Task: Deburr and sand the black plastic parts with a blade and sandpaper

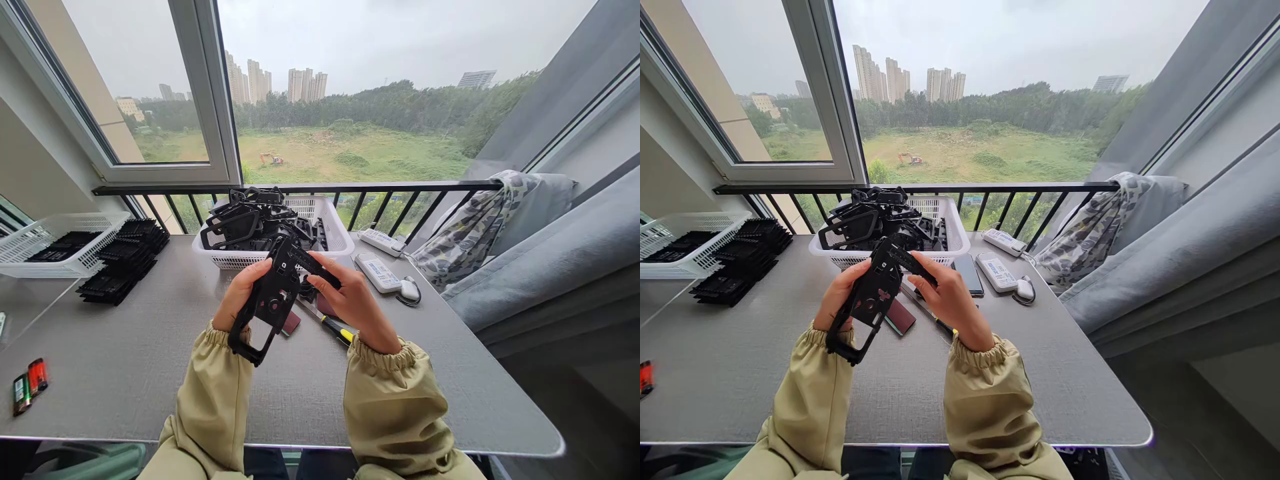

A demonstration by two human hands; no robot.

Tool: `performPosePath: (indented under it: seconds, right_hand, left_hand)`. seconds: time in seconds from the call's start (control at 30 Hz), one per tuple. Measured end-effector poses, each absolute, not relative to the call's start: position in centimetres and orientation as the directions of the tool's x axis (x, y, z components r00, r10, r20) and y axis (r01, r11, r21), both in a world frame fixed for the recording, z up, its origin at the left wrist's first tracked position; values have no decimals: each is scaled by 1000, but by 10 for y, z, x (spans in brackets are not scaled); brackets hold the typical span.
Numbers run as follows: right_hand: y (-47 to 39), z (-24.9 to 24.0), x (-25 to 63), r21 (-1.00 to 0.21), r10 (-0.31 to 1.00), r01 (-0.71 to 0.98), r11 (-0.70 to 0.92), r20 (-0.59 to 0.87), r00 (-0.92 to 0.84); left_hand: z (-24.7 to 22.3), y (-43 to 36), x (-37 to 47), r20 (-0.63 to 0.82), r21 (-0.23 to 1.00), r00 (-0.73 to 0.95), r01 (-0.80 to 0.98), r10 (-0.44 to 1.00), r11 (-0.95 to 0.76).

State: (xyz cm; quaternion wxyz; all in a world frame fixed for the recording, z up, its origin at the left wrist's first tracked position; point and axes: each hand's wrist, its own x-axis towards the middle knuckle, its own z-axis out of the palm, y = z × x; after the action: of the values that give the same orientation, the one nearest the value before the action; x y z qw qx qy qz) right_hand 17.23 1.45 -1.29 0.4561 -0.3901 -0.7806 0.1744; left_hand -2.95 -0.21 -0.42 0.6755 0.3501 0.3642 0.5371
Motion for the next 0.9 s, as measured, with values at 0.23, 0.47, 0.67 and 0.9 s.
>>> performPosePath:
  seconds: [0.23, 0.47, 0.67, 0.9]
  right_hand:
    - [16, -12, 174, -628, 781, 493, 601, 593, -197]
    - [21, -15, 183, -691, 785, 465, 553, 620, -12]
    - [17, -15, 170, -772, 855, 380, 510, 505, -123]
    - [17, -25, 149, -869, 901, 240, 432, 425, -83]
  left_hand:
    - [3, -4, -25, -64, 876, 156, -464, 986, 130]
    - [4, -4, -30, -87, 852, 87, -510, 992, 119]
    - [-2, 5, -11, 77, 799, -315, -549, 946, -247]
    - [-6, 1, 3, 115, 853, -206, -480, 972, -203]
